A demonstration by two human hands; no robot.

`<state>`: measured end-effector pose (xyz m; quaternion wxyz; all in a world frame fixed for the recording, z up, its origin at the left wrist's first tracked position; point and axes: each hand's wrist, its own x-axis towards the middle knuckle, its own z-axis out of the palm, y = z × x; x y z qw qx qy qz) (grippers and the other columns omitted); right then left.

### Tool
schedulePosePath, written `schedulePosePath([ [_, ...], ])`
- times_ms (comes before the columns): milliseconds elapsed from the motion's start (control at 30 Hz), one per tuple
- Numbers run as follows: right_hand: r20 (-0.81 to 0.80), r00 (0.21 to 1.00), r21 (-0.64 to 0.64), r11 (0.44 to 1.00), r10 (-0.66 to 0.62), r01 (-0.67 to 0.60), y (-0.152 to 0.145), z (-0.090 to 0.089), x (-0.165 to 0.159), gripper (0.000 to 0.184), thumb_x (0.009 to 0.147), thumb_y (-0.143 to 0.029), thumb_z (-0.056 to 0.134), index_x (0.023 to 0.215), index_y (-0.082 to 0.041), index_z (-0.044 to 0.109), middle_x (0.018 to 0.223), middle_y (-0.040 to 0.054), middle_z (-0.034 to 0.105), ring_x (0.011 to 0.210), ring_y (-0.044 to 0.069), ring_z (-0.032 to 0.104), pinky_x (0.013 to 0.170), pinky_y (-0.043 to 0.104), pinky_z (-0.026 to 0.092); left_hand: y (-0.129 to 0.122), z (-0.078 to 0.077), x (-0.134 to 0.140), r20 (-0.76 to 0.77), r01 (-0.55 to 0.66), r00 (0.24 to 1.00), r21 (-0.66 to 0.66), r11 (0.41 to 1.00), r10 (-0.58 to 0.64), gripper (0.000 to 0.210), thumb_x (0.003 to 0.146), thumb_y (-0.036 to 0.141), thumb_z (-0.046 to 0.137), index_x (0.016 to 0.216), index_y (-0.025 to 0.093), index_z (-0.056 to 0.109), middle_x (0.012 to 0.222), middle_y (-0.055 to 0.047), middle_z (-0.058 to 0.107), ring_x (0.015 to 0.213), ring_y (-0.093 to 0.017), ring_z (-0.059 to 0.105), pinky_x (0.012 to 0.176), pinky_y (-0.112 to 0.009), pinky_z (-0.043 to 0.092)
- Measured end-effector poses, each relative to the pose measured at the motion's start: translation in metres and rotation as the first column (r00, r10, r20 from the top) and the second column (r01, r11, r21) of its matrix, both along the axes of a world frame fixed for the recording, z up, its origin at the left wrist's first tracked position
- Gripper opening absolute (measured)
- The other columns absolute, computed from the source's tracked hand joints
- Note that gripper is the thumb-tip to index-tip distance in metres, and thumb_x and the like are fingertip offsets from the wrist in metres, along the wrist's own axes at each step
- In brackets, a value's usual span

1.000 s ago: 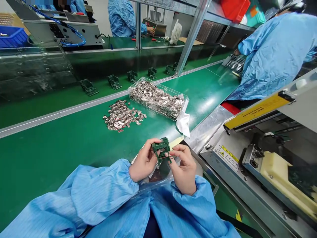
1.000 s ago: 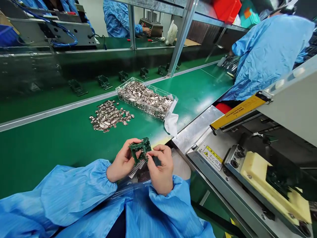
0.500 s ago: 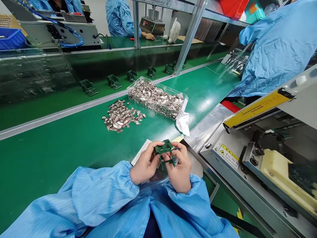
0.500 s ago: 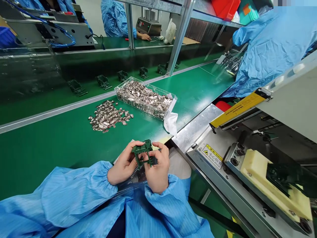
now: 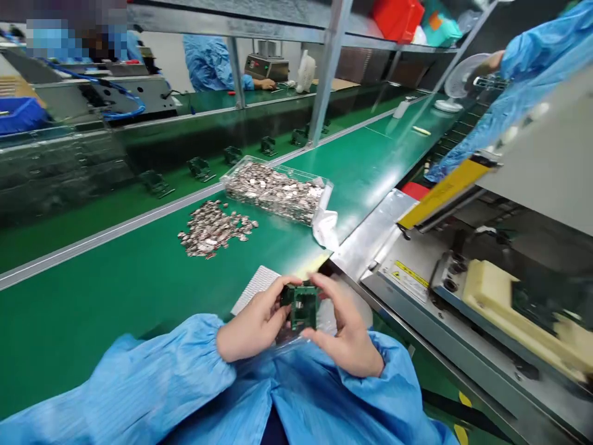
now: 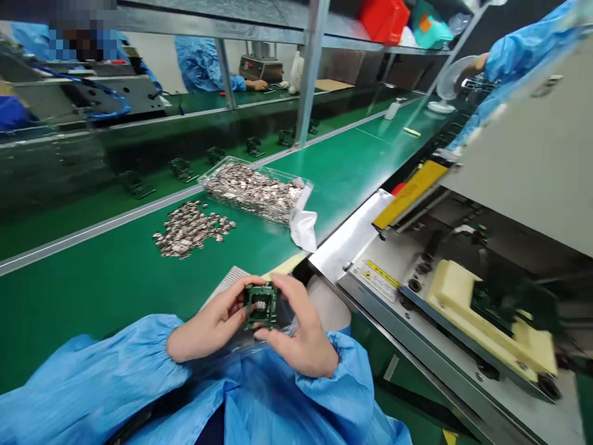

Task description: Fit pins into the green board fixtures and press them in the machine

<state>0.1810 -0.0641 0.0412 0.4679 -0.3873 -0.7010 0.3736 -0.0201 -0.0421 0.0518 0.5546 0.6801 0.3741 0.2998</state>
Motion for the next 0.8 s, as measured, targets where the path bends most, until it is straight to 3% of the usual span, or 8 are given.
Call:
schedulePosePath([
  [133,-0.059,0.998,0.06,0.998,-0.023,0.026,-0.029,0.015,0.043,0.062,0.078,-0.045,0.077,0.132,-0.026,0.053,0.121,0.009,0.062,0.109,0.028,0.06,0.096,0.042,0.049,0.015,0.041,0.016,-0.131,0.393,0.911,-0.02,0.919,-0.392,0.064,0.091,0.026,0.053,0.149,0.03,0.025,0.111,-0.006,0.067,0.088,-0.018,0.067,0.078,-0.029,0.055],
  [233,-0.164,0.918,0.079,0.923,-0.361,0.377,-0.059,0.019,0.092,0.062,0.078,-0.05,0.076,0.131,-0.025,0.055,0.119,0.0106,0.063,0.108,0.03,0.062,0.093,0.044,0.052,0.047,0.065,0.062,-0.241,0.52,0.844,0.142,0.843,-0.48,0.069,0.088,0.033,0.06,0.149,0.028,0.028,0.124,-0.009,0.064,0.101,-0.022,0.067,0.084,-0.033,0.055],
  [267,-0.221,0.821,0.101,0.825,-0.526,0.555,-0.071,0.02,0.11,0.062,0.078,-0.049,0.075,0.131,-0.025,0.054,0.121,0.011,0.062,0.111,0.03,0.061,0.093,0.045,0.052,0.056,0.071,0.086,-0.264,0.518,0.849,0.239,0.821,-0.459,0.065,0.088,0.034,0.06,0.146,0.025,0.034,0.127,-0.011,0.063,0.106,-0.023,0.065,0.088,-0.035,0.054],
  [333,-0.36,0.52,0.127,0.511,-0.775,0.85,-0.092,0.022,0.147,0.058,0.079,-0.045,0.072,0.131,-0.024,0.053,0.128,0.0114,0.058,0.118,0.032,0.056,0.097,0.05,0.049,0.068,0.078,0.143,-0.258,0.499,0.866,0.432,0.751,-0.428,0.055,0.088,0.034,0.06,0.138,0.018,0.045,0.13,-0.014,0.061,0.113,-0.025,0.062,0.095,-0.039,0.05],
  [400,-0.448,0.227,0.099,0.205,-0.865,0.974,-0.11,0.023,0.178,0.054,0.081,-0.04,0.067,0.13,-0.025,0.053,0.135,0.0107,0.053,0.125,0.033,0.051,0.101,0.058,0.044,0.07,0.081,0.203,-0.216,0.483,0.869,0.563,0.67,-0.445,0.051,0.087,0.031,0.061,0.133,0.013,0.049,0.133,-0.018,0.058,0.121,-0.027,0.057,0.103,-0.04,0.046],
  [467,-0.453,0.08,0.07,0.054,-0.888,0.996,-0.124,0.023,0.202,0.051,0.081,-0.036,0.066,0.129,-0.025,0.053,0.136,0.0103,0.051,0.126,0.035,0.05,0.102,0.063,0.041,0.066,0.081,0.258,-0.199,0.484,0.86,0.61,0.628,-0.47,0.059,0.085,0.032,0.064,0.135,0.008,0.045,0.14,-0.021,0.052,0.129,-0.029,0.049,0.11,-0.041,0.04],
  [633,-0.417,0.106,0.124,0.059,-0.903,0.991,-0.132,0.022,0.232,0.054,0.076,-0.031,0.076,0.125,-0.02,0.055,0.132,0.0112,0.056,0.124,0.033,0.053,0.107,0.062,0.036,0.056,0.08,0.34,-0.183,0.512,0.851,0.498,0.7,-0.492,0.077,0.083,0.04,0.066,0.143,0.005,0.034,0.142,-0.024,0.047,0.132,-0.036,0.046,0.108,-0.047,0.04],
  [800,-0.211,0.288,0.235,0.237,-0.934,0.943,-0.1,0.046,0.255,0.066,0.075,-0.037,0.079,0.133,-0.019,0.051,0.129,0.013,0.059,0.123,0.031,0.055,0.109,0.056,0.037,0.066,0.081,0.311,0.141,0.393,0.879,0.326,0.86,-0.456,0.088,0.069,0.04,0.079,0.141,0.011,0.038,0.131,-0.02,0.057,0.12,-0.031,0.057,0.1,-0.044,0.048],
])
